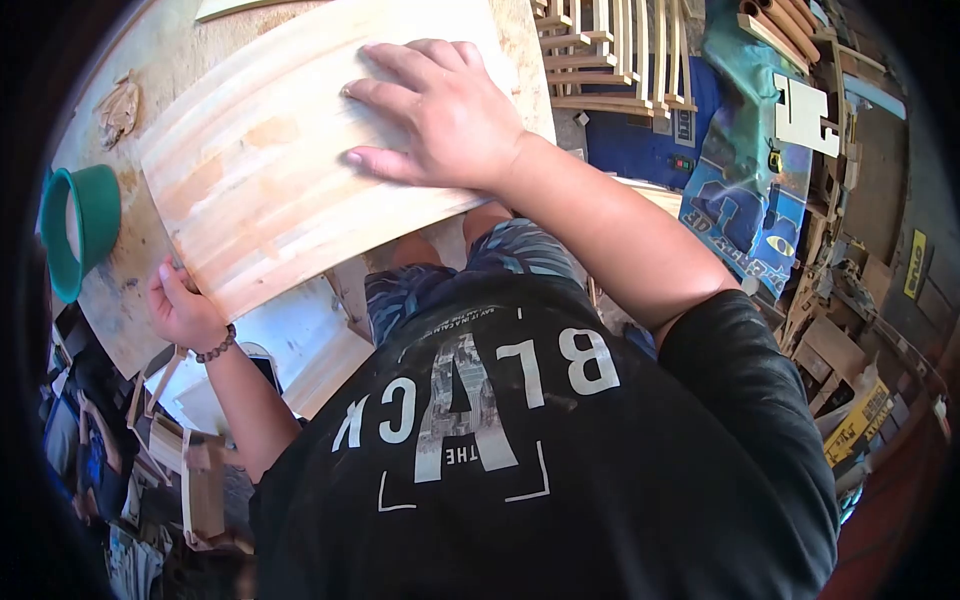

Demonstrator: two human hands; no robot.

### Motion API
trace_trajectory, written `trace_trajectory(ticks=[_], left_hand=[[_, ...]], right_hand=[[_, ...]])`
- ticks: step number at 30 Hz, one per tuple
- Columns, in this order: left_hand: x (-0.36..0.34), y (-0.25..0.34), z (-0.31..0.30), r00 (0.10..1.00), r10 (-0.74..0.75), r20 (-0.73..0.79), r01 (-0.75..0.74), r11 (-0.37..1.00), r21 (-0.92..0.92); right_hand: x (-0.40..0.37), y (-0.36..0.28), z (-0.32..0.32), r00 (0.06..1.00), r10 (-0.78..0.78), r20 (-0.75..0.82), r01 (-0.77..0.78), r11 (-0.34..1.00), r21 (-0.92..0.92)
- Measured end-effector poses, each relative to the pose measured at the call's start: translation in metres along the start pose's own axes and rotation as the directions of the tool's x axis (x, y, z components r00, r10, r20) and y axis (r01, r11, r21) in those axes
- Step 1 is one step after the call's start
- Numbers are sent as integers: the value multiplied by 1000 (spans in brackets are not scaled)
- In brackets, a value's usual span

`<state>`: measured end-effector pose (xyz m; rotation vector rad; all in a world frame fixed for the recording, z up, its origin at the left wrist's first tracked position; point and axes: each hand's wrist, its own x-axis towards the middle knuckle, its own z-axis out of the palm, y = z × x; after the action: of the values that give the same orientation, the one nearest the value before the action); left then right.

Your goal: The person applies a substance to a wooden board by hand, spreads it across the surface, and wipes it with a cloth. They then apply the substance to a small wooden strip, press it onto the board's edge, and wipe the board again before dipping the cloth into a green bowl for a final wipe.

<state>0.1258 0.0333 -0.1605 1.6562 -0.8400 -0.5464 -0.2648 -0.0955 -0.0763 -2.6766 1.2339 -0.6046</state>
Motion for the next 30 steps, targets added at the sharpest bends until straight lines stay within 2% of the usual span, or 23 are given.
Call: trace_trajectory(ticks=[4,8,12,15,18,21,23,25,27,28,30], left_hand=[[0,10,7,999,41,-2,-41,999,-13],[0,11,11,997,78,-4,-78,997,-13],[0,12,11,995,101,3,-101,995,24],[0,12,11,996,88,2,-88,995,35],[-1,11,11,996,84,-17,-84,996,10],[-1,18,17,998,59,-6,-59,998,20],[0,18,18,999,46,3,-46,999,25],[-2,32,20,998,-37,53,33,997,71],[-7,39,23,993,-6,114,4,1000,16],[-1,10,17,990,3,143,-2,1000,-6],[-3,25,20,995,58,76,-69,987,146]], right_hand=[[1,11,-2,999,-35,8,34,995,92],[-4,15,3,987,131,-95,-105,966,238],[2,4,-3,996,62,-66,-58,996,63],[2,2,1,995,52,-84,-49,998,37],[-6,12,4,996,-9,-94,19,993,113],[-13,19,-5,996,-6,-87,21,985,174],[-11,18,-8,992,64,-110,-39,976,213],[-11,16,-8,988,119,-100,-89,962,258],[-16,17,-7,988,142,-67,-118,952,283],[-17,16,-7,983,180,-25,-161,927,339],[-20,22,1,987,155,-39,-132,928,348]])
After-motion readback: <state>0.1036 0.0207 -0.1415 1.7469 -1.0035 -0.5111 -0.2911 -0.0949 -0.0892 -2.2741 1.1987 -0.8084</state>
